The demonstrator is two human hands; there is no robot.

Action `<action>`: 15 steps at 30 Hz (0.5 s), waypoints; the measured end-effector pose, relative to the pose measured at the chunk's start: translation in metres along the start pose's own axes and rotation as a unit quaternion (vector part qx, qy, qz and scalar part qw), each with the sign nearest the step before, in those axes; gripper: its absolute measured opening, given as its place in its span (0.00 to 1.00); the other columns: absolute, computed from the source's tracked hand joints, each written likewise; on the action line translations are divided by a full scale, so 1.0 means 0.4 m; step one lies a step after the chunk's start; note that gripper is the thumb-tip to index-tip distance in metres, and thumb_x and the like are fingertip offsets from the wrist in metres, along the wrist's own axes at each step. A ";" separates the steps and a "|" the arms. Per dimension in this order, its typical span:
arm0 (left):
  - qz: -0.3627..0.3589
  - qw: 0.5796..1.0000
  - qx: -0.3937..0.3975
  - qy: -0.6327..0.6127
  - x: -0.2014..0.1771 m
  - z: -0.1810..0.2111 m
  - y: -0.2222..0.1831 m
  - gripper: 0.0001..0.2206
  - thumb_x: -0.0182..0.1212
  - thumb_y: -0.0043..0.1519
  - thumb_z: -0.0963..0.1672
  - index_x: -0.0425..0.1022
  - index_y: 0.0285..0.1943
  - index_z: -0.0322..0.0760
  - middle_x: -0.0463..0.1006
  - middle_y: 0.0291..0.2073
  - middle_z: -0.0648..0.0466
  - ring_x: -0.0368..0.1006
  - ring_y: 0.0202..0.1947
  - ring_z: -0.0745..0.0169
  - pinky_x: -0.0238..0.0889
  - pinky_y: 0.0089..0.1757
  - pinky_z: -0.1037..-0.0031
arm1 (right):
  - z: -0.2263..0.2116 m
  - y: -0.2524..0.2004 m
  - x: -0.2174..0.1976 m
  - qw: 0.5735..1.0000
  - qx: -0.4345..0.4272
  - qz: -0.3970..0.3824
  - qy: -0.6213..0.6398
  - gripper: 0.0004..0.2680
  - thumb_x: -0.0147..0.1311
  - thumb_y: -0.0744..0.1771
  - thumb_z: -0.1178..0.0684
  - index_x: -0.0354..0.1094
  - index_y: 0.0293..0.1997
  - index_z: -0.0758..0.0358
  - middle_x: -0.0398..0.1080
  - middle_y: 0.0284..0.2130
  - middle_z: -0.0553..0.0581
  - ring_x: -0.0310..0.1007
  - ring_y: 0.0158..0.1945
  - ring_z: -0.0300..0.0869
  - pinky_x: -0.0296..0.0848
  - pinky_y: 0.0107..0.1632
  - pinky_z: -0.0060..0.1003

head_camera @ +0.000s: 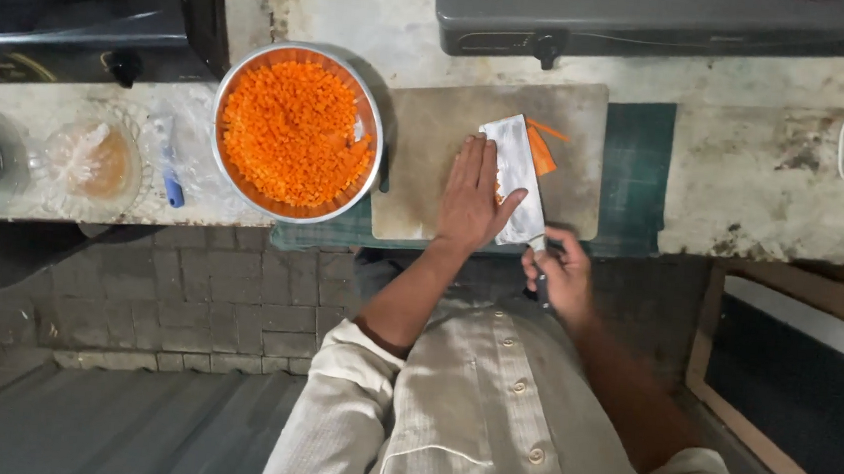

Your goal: Dicing carrot sticks into small pieces on a wooden cutting board using a large knife.

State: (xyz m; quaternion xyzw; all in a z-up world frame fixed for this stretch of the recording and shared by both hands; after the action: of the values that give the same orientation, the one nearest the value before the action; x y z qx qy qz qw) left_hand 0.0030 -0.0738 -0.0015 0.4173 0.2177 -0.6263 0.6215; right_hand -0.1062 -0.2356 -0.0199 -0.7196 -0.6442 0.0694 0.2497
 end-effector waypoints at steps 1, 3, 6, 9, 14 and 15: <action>0.001 1.000 -0.004 0.000 0.003 -0.001 0.000 0.40 0.56 0.59 0.60 0.57 0.71 0.29 0.61 0.67 0.39 0.54 0.71 0.44 0.50 0.66 0.57 | 0.004 -0.007 0.024 1.000 0.002 -0.002 -0.002 0.13 0.45 0.66 0.65 0.59 0.57 0.68 0.66 0.26 0.70 0.64 0.23 0.44 0.68 0.18 0.35; 0.040 0.999 -0.006 -0.006 -0.003 -0.005 0.002 0.34 0.52 0.64 0.57 0.57 0.71 0.29 0.60 0.67 0.38 0.55 0.70 0.44 0.50 0.66 0.59 | 0.009 -0.017 0.067 1.000 -0.001 0.013 -0.011 0.12 0.45 0.67 0.64 0.57 0.56 0.68 0.67 0.27 0.69 0.64 0.24 0.43 0.69 0.20 0.34; 0.105 0.993 0.009 -0.056 -0.021 -0.015 0.005 0.29 0.56 0.64 0.52 0.61 0.69 0.27 0.63 0.66 0.37 0.58 0.68 0.41 0.51 0.66 0.60 | 0.068 -0.024 0.105 0.999 0.017 0.038 0.006 0.12 0.47 0.67 0.65 0.57 0.56 0.66 0.69 0.27 0.70 0.65 0.23 0.44 0.70 0.20 0.36; 0.123 0.988 0.010 -0.091 -0.035 -0.030 0.007 0.27 0.57 0.64 0.49 0.63 0.68 0.28 0.63 0.66 0.39 0.59 0.68 0.44 0.52 0.66 0.63 | 0.053 -0.021 0.154 0.998 0.027 0.043 0.028 0.12 0.48 0.67 0.64 0.57 0.56 0.66 0.70 0.28 0.72 0.67 0.23 0.45 0.72 0.20 0.37; 0.133 0.984 -0.014 -0.119 -0.041 -0.053 0.003 0.24 0.58 0.64 0.48 0.67 0.66 0.31 0.67 0.64 0.42 0.62 0.66 0.47 0.55 0.65 0.66 | 0.055 -0.016 0.200 0.997 0.033 0.029 0.058 0.11 0.48 0.67 0.63 0.59 0.56 0.64 0.71 0.29 0.71 0.68 0.24 0.45 0.73 0.21 0.37; 0.128 0.983 -0.019 -0.129 -0.043 -0.052 0.002 0.23 0.59 0.64 0.48 0.69 0.64 0.31 0.69 0.62 0.42 0.64 0.65 0.46 0.56 0.65 0.66 | 0.054 -0.018 0.203 0.996 0.038 0.031 0.074 0.11 0.48 0.67 0.62 0.60 0.56 0.63 0.71 0.29 0.71 0.68 0.24 0.44 0.72 0.21 0.37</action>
State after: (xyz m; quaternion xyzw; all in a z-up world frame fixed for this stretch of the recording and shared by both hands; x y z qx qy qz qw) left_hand 0.0070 -0.0473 0.0009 0.3460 0.0922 -0.5856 0.7273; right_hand -0.1088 -0.1513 -0.0174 -0.7325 -0.5980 0.0479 0.3218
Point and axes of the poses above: each hand's wrist, its own y-axis towards the middle knuckle, its own x-axis out of the palm, z = x × y, the point moved 6 cm from there along y, towards the middle knuckle
